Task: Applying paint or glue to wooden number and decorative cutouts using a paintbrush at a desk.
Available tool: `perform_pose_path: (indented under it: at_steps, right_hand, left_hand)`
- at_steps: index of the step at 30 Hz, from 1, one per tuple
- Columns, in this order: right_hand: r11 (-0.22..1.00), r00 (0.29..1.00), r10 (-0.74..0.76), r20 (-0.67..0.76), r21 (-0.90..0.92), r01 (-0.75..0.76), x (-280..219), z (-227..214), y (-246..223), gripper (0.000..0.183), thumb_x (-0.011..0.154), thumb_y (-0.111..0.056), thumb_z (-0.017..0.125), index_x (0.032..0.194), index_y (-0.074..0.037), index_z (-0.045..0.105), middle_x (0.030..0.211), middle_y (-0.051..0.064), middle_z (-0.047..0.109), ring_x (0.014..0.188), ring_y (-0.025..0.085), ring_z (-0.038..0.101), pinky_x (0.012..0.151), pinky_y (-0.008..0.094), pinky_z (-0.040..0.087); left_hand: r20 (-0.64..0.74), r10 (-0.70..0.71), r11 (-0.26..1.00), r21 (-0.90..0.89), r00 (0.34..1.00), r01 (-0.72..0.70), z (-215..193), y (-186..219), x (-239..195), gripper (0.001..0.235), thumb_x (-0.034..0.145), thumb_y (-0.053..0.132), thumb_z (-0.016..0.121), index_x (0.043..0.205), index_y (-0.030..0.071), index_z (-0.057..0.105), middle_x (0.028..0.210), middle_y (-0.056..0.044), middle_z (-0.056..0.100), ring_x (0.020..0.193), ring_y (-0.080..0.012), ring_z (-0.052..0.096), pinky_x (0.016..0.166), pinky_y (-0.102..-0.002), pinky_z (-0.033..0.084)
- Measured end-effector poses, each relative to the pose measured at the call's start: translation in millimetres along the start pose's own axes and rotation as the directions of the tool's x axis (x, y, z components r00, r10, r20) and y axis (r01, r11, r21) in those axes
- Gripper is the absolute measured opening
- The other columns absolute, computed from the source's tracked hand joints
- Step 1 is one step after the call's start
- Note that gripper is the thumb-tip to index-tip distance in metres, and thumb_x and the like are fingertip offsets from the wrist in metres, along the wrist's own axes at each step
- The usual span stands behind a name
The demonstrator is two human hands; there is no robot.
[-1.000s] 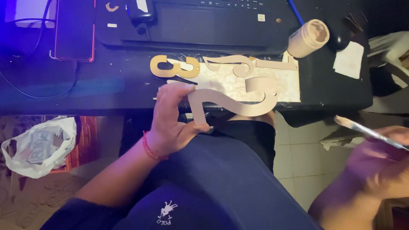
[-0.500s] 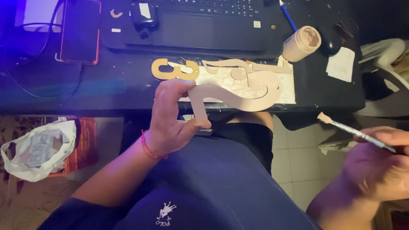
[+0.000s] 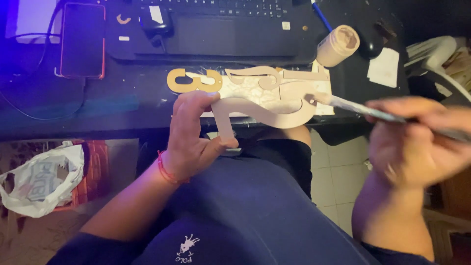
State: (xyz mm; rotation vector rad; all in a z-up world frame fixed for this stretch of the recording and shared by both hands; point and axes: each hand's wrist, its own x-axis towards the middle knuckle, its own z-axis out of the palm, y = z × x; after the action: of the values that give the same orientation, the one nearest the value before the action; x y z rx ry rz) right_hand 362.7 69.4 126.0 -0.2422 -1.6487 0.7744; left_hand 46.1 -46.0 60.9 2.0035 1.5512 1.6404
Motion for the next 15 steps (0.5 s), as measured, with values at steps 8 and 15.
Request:
perform_pose_path:
  at_steps: [8, 15]
  right_hand:
    - [0.536, 0.628, 0.77, -0.108, 0.644, -0.546, -65.0, 31.1, 53.1, 0.014, 0.101, -0.012, 0.069, 0.111, -0.01, 0.058, 0.107, 0.02, 0.07, 0.087, 0.027, 0.072, 0.075, 0.028, 0.064]
    - [0.545, 0.585, 0.802, -0.119, 0.548, -0.635, -75.7, 34.0, 38.6, 0.017, 0.097, -0.014, 0.074, 0.106, -0.009, 0.06, 0.101, 0.021, 0.07, 0.078, 0.027, 0.072, 0.073, 0.029, 0.065]
  left_hand:
    - [0.219, -0.146, 0.983, -0.073, 0.965, 0.166, -0.6, -34.4, -30.8, 0.066, 0.09, 0.043, 0.07, 0.134, 0.001, 0.044, 0.125, -0.015, 0.052, 0.11, -0.0279, 0.054, 0.102, -0.039, 0.044]
    - [0.272, -0.1, 0.753, -0.608, 0.957, 0.251, 5.1, -30.2, -45.6, 0.067, 0.097, 0.026, 0.069, 0.145, 0.008, 0.027, 0.125, -0.017, 0.05, 0.119, -0.0281, 0.064, 0.112, -0.041, 0.054]
